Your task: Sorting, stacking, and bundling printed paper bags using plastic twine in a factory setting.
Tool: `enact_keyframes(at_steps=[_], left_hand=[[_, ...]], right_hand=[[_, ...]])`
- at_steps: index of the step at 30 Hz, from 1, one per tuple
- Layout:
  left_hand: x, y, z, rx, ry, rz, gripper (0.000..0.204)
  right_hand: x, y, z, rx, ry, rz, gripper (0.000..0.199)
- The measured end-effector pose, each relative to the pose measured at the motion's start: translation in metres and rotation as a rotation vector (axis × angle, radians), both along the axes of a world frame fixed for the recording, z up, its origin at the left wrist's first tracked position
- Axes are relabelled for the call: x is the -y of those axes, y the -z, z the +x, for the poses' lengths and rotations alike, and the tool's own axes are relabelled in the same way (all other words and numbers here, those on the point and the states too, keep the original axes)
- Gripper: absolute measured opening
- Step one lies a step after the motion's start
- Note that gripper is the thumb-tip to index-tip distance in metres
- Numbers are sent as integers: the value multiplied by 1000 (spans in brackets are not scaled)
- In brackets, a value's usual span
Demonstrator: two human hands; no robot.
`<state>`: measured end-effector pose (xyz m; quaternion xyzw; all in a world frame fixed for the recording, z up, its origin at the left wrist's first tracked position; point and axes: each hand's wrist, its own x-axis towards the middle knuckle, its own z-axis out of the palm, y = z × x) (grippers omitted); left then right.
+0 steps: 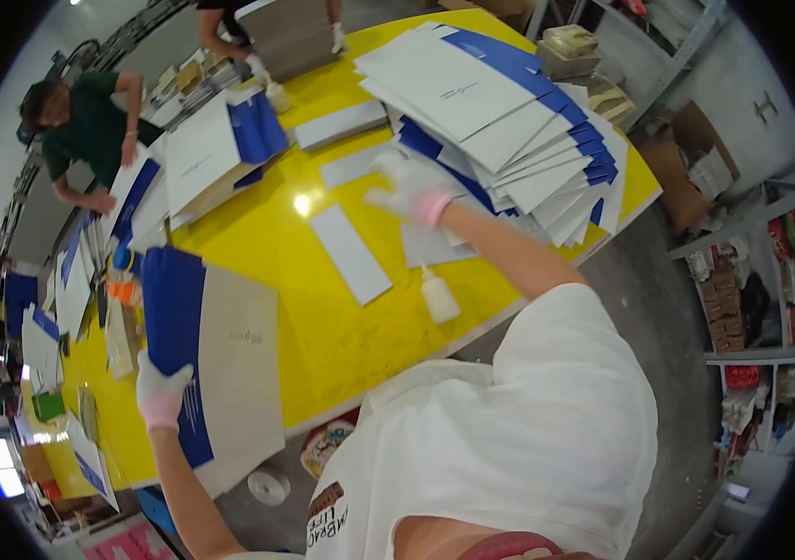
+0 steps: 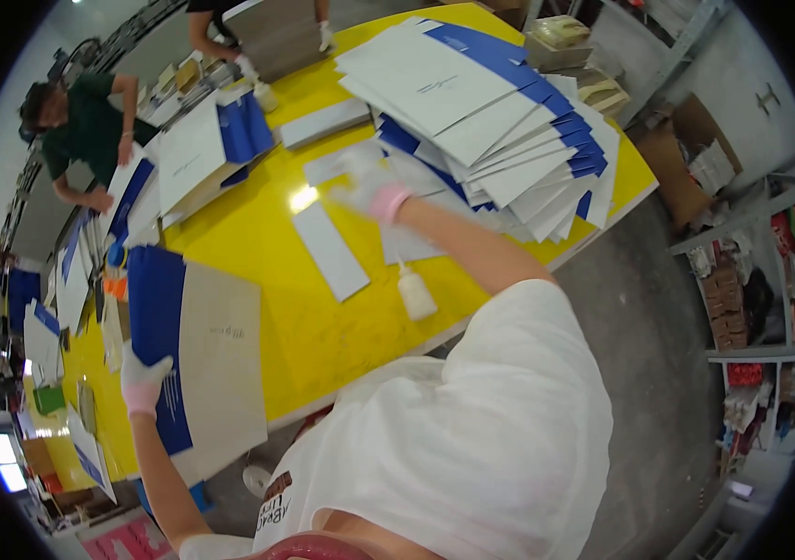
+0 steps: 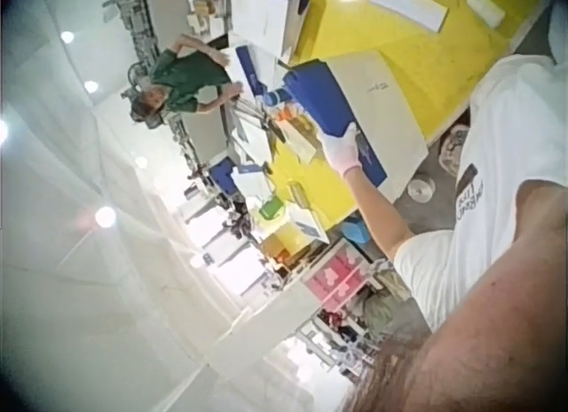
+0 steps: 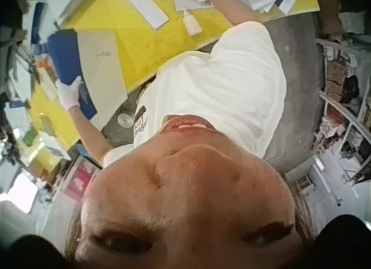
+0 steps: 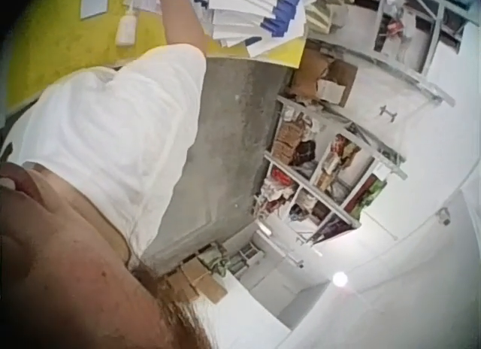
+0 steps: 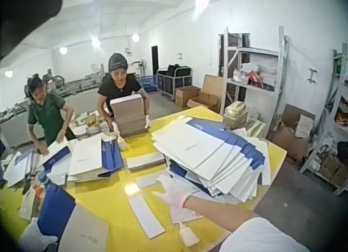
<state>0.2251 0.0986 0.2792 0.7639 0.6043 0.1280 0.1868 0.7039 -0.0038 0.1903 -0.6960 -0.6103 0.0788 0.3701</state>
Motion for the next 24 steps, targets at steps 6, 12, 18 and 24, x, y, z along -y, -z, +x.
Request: enact_keyframes(at_steps=[6,12,18,24], left_hand=[[11,-13,14,-189,-168,102,54],[13,-5,14,-126,-262,114,56],[12,-9,29,-156,-384,30,47],[15,-8,29,-81,-438,16,42]], right_hand=[[13,-8,280,229,632,-324,60],[-3,-38,378,351,742,-580,81],[-39,-27,438,333,728,-967,119],[-54,-15,492,321,708,-1107,126]])
